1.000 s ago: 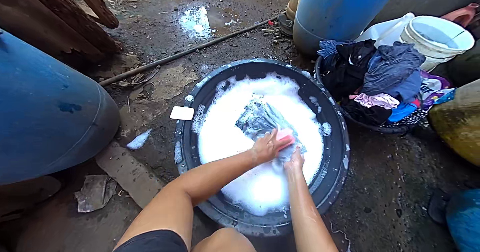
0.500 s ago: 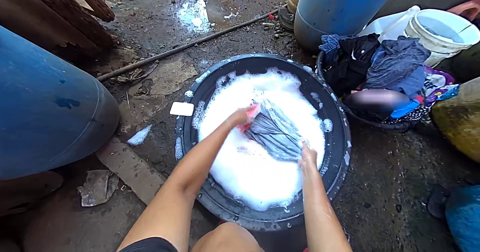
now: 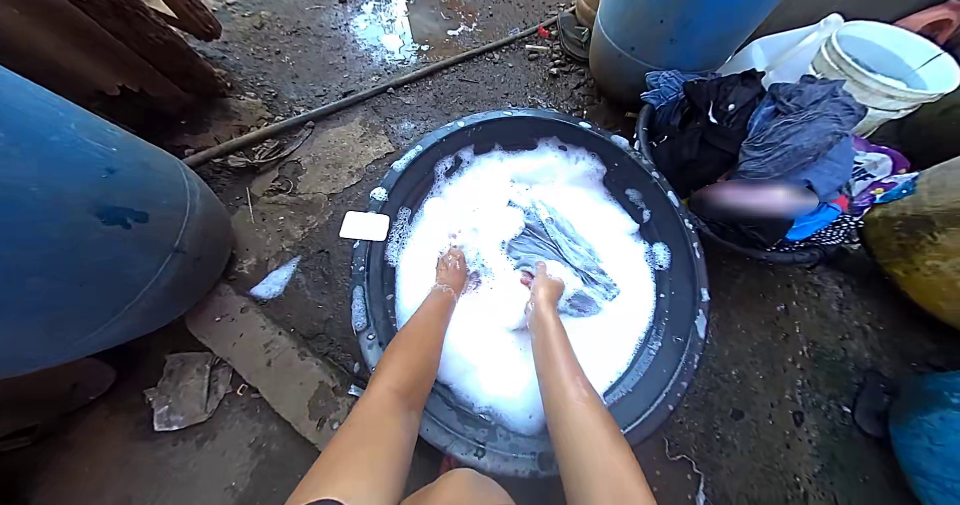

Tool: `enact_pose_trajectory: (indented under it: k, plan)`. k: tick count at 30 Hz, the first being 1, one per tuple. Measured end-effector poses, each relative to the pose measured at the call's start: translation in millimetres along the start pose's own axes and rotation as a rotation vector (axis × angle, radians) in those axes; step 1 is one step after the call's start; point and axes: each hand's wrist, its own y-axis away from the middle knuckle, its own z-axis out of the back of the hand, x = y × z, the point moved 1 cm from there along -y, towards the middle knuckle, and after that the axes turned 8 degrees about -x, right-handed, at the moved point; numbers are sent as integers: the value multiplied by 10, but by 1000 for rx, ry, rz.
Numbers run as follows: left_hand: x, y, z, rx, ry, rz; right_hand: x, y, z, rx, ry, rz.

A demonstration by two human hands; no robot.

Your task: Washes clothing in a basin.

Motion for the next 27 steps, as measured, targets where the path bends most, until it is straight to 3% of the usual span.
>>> enact_pose_trajectory:
  k: [4,8,10,12,14,16,18,20,22,25,27]
  plan:
    - [-45,-14,145,143,46,100,-141,30,499,-100,-281,113]
    - [-199,-99,588,-146,164,32,-141,-118,670,-230,-316,67]
    - [-391,52,518,-312,173,-117,-153,-172,623,-301,-239,81]
    - [-730,295,211,-364,150,-384,-176,-223,595,-331,-214,95]
    - [-993,604,-179,-219,191,-695,-219,-239,605,-278,-300,37]
    - [-1020,605,-268,0,156,-846,-271,-229,650,-225,-407,-19]
    - [-850,182,-157,-65,64,-796,-269,-189,735,-145,-432,-29]
    - [-763,-169,-118,-222,28,-638,-287,-154,750,-131,-360,0]
    - [-869,-31,-206,-169,38,-566,-322,-153,747,-151,-249,22]
    - [-1109,606,-251,56,16,-749,-285,-164,781,-193,-130,4]
    - [-1019,428,-134,76,-17,-714,-276,-111,874,-167,-143,-65]
